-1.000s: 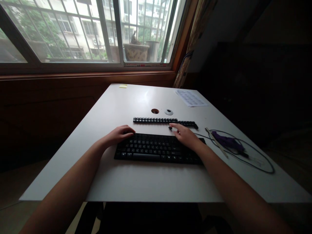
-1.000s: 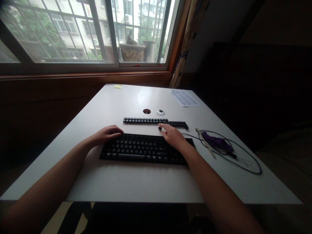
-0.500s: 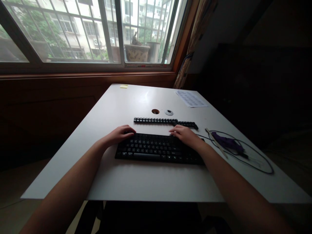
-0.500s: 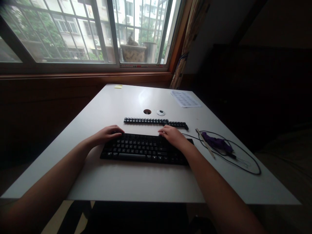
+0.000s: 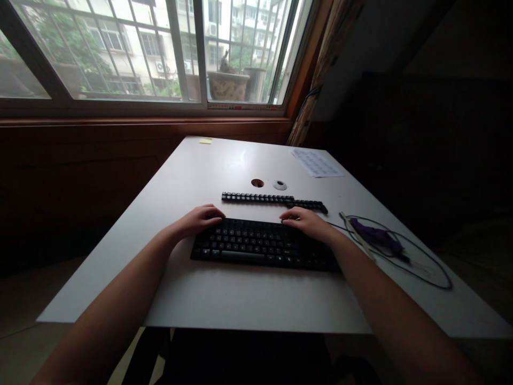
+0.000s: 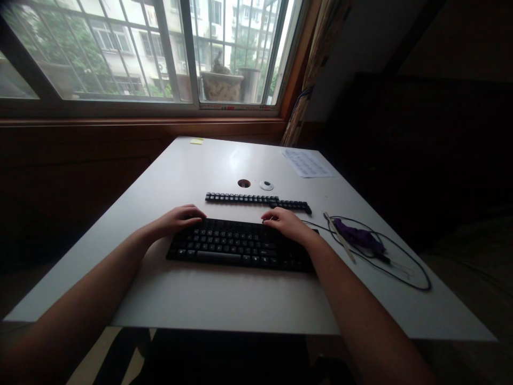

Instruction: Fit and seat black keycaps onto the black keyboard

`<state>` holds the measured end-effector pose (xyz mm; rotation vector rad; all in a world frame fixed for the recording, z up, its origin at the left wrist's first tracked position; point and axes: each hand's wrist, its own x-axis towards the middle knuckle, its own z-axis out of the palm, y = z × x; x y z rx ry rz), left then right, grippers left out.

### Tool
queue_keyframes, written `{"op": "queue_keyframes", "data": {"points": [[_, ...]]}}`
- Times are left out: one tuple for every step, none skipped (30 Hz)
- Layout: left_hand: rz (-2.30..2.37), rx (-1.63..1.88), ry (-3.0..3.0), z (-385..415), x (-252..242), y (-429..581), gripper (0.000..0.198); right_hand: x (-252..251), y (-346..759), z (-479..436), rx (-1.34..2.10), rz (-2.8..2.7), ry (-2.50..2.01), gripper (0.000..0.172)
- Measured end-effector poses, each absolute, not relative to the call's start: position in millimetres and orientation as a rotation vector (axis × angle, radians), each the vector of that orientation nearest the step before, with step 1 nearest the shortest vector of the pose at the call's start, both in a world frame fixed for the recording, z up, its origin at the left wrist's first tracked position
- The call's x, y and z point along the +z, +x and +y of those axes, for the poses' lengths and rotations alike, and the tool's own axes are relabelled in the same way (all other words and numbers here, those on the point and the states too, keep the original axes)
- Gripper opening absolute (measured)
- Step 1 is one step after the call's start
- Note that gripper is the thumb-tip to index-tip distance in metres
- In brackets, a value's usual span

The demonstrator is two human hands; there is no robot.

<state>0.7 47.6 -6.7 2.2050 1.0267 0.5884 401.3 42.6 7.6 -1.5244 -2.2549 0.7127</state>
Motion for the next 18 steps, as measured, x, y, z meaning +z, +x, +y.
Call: {"op": "queue_keyframes", "data": {"points": [[1.026,0.587,2.205,47,-6,1,0.033,10,401,41,0.727,-2.230,-1.523,0.025],[1.027,0.585,2.204,47,-6,1,0.033,12,400,38,0.744,-2.204,-1.520,0.026],[1.027,0.584,2.202,47,-5,1,0.033,15,399,35,0.764,-2.180,-1.516,0.027],[1.027,0.582,2.201,47,-5,1,0.032,19,398,31,0.793,-2.159,-1.508,0.028],[1.028,0.580,2.200,47,-4,2,0.032,23,397,26,0.827,-2.145,-1.501,0.029],[1.030,0.581,2.199,46,-4,2,0.032,26,396,21,0.860,-2.144,-1.495,0.030],[1.030,0.582,2.199,47,-4,2,0.032,29,396,15,0.888,-2.155,-1.484,0.030],[1.029,0.584,2.199,47,-4,2,0.032,31,395,10,0.907,-2.176,-1.467,0.029],[1.026,0.584,2.200,47,-5,2,0.031,33,394,5,0.916,-2.198,-1.452,0.028],[1.023,0.586,2.201,47,-5,2,0.031,33,393,1,0.918,-2.213,-1.442,0.027],[1.020,0.589,2.203,47,-6,1,0.031,32,393,-3,0.913,-2.222,-1.436,0.026],[1.016,0.591,2.206,48,-6,1,0.031,31,392,-6,0.899,-2.225,-1.434,0.025],[1.013,0.592,2.208,48,-7,1,0.031,30,391,-8,0.875,-2.225,-1.433,0.024],[1.012,0.595,2.210,47,-7,1,0.032,28,390,-10,0.843,-2.228,-1.427,0.023],[1.012,0.595,2.210,47,-6,1,0.032,26,389,-12,0.804,-2.232,-1.417,0.023],[1.014,0.596,2.209,47,-6,1,0.032,24,387,-13,0.764,-2.236,-1.406,0.022],[1.016,0.597,2.207,47,-6,1,0.032,23,386,-14,0.728,-2.240,-1.396,0.021],[1.017,0.598,2.207,46,-6,1,0.032,22,386,-14,0.700,-2.242,-1.388,0.020]]}}
